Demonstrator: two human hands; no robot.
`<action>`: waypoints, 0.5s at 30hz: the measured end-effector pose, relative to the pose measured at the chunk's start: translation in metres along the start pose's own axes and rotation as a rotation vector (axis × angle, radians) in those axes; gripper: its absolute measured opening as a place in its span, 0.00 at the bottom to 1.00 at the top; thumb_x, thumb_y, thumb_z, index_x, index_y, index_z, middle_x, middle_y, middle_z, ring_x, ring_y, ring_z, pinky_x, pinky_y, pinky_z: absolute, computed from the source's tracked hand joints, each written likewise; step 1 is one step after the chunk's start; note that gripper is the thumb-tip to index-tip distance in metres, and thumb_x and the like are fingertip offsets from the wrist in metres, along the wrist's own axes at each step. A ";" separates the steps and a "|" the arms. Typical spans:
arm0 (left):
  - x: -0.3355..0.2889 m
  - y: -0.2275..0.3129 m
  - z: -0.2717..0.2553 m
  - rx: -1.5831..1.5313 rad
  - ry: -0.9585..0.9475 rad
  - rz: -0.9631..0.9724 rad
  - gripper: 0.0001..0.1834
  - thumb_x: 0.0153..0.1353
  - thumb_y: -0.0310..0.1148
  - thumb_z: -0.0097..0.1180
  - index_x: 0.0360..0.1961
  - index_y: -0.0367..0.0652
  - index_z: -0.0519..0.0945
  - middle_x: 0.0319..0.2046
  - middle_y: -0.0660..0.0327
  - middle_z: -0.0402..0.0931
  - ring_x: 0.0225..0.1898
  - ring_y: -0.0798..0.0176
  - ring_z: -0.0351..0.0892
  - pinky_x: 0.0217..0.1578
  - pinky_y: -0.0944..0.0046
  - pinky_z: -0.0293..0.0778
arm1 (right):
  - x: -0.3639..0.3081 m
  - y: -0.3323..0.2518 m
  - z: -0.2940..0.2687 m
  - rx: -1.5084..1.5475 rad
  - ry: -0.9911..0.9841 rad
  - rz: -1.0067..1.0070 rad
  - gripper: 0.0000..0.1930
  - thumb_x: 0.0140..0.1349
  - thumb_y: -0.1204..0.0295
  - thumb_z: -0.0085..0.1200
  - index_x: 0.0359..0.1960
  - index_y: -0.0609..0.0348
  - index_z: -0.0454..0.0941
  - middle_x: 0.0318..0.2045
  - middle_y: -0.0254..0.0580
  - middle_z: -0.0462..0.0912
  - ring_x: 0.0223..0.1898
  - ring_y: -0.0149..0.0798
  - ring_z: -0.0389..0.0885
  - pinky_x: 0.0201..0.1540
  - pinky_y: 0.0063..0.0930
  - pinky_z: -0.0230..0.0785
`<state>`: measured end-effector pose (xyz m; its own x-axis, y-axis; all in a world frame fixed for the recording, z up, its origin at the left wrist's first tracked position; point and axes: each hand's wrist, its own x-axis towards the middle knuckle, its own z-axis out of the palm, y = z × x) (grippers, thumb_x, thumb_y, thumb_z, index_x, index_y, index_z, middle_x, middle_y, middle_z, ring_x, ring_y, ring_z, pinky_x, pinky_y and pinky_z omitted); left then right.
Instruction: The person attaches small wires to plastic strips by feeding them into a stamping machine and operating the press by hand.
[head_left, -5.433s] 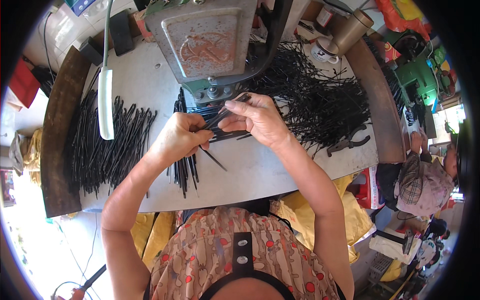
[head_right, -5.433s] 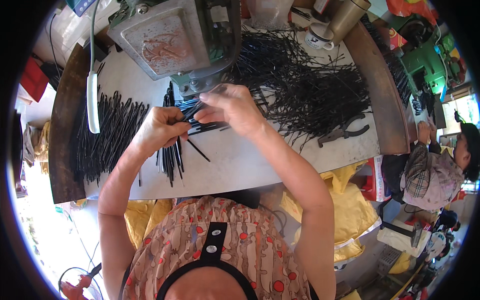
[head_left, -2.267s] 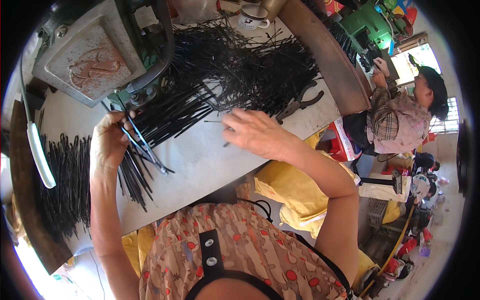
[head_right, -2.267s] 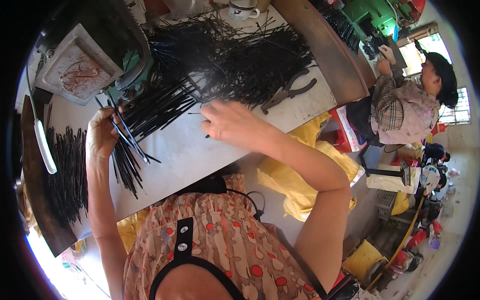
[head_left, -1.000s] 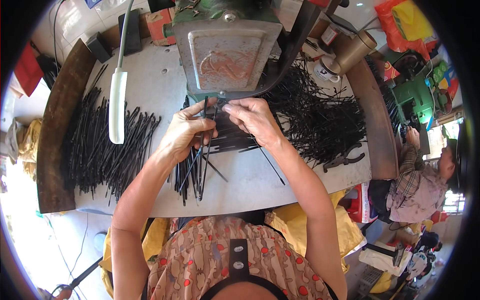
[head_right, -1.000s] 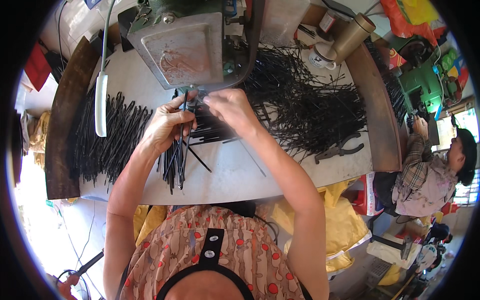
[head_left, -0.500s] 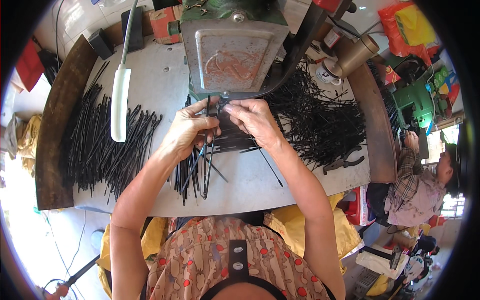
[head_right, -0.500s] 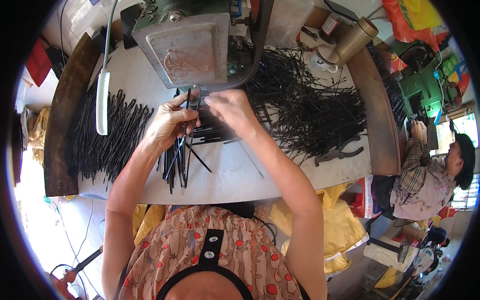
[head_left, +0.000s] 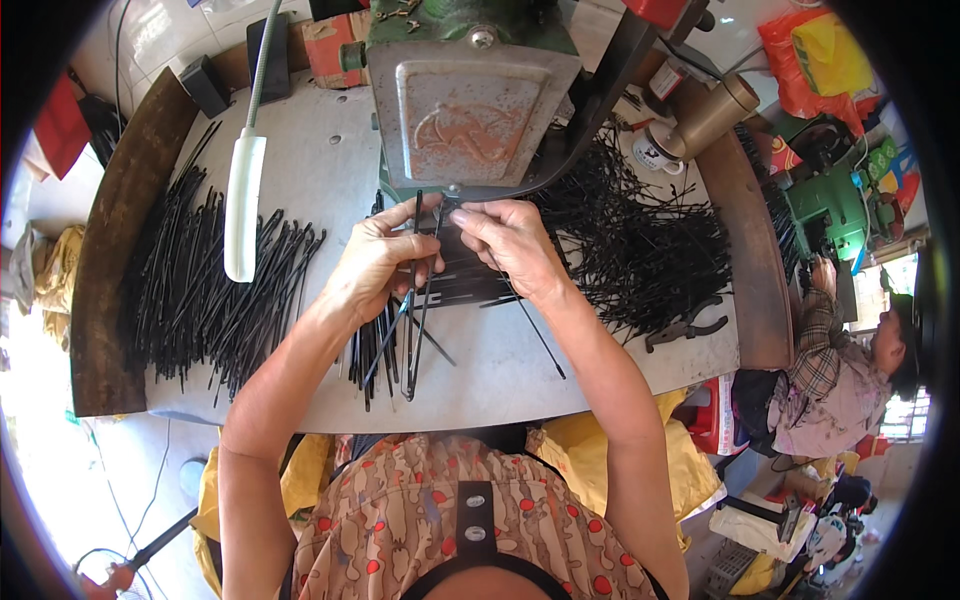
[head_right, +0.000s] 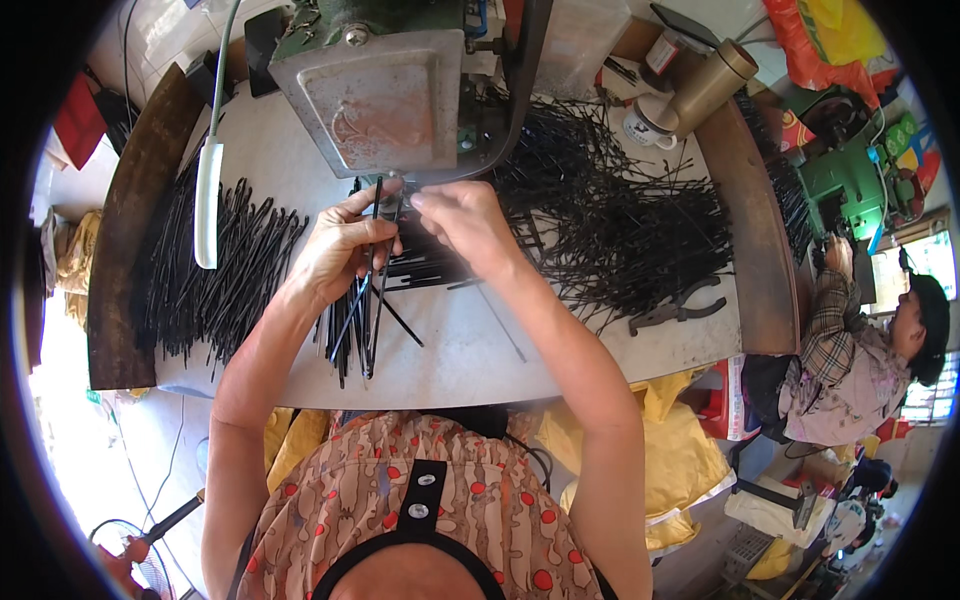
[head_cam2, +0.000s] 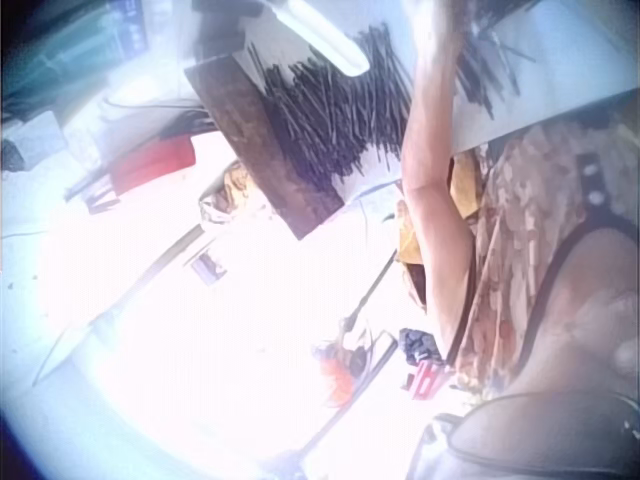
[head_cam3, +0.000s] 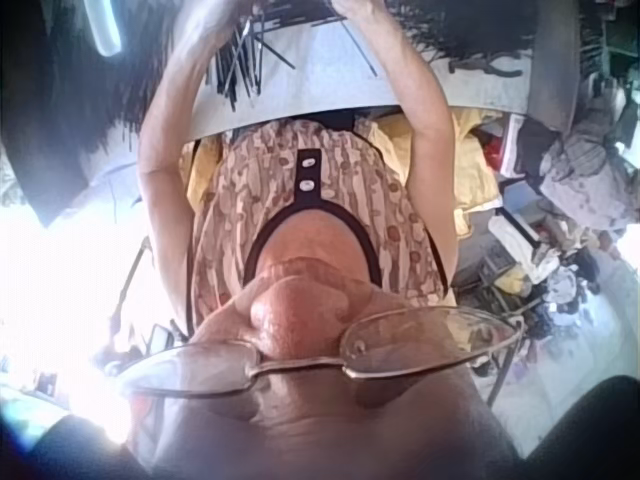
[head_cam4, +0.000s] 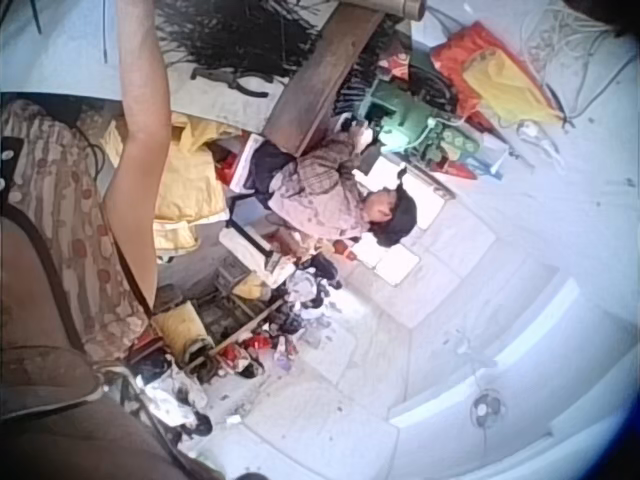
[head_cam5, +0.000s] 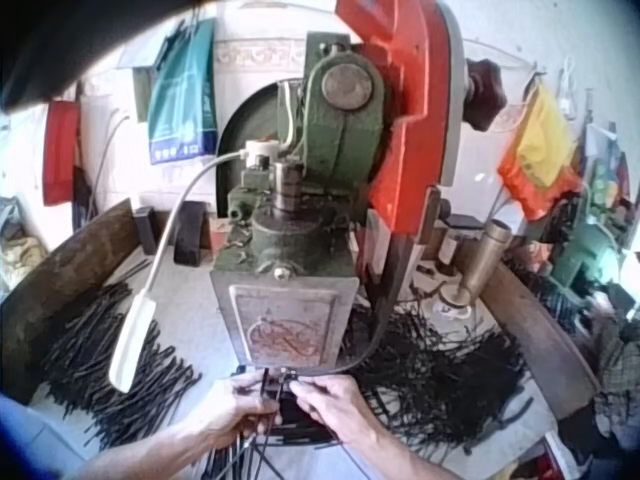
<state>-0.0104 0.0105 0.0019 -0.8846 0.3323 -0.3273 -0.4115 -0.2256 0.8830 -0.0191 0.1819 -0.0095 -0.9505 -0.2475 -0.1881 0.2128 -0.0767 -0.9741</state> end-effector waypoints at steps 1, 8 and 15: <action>0.000 0.000 0.000 0.000 0.001 0.000 0.28 0.46 0.21 0.53 0.52 0.37 0.65 0.18 0.57 0.74 0.12 0.73 0.68 0.07 0.78 0.56 | 0.000 0.000 0.000 0.000 -0.001 0.000 0.10 0.54 0.70 0.50 0.31 0.67 0.75 0.16 0.29 0.70 0.16 0.20 0.63 0.16 0.12 0.52; 0.002 -0.002 0.001 -0.002 0.016 0.002 0.27 0.46 0.21 0.53 0.51 0.37 0.66 0.17 0.57 0.74 0.12 0.74 0.68 0.07 0.78 0.56 | 0.001 0.002 0.000 -0.012 -0.005 0.007 0.10 0.54 0.70 0.49 0.30 0.67 0.75 0.16 0.30 0.70 0.16 0.20 0.63 0.16 0.12 0.53; 0.000 -0.004 0.000 0.127 0.053 0.040 0.24 0.47 0.24 0.54 0.48 0.36 0.67 0.17 0.58 0.74 0.12 0.75 0.67 0.08 0.77 0.56 | -0.002 -0.001 0.002 0.026 0.012 0.061 0.09 0.54 0.70 0.50 0.28 0.66 0.74 0.17 0.32 0.70 0.15 0.20 0.63 0.13 0.12 0.51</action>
<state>-0.0088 0.0120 -0.0020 -0.9113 0.2761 -0.3055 -0.3478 -0.1190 0.9300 -0.0170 0.1804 -0.0083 -0.9382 -0.2411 -0.2485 0.2759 -0.0871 -0.9572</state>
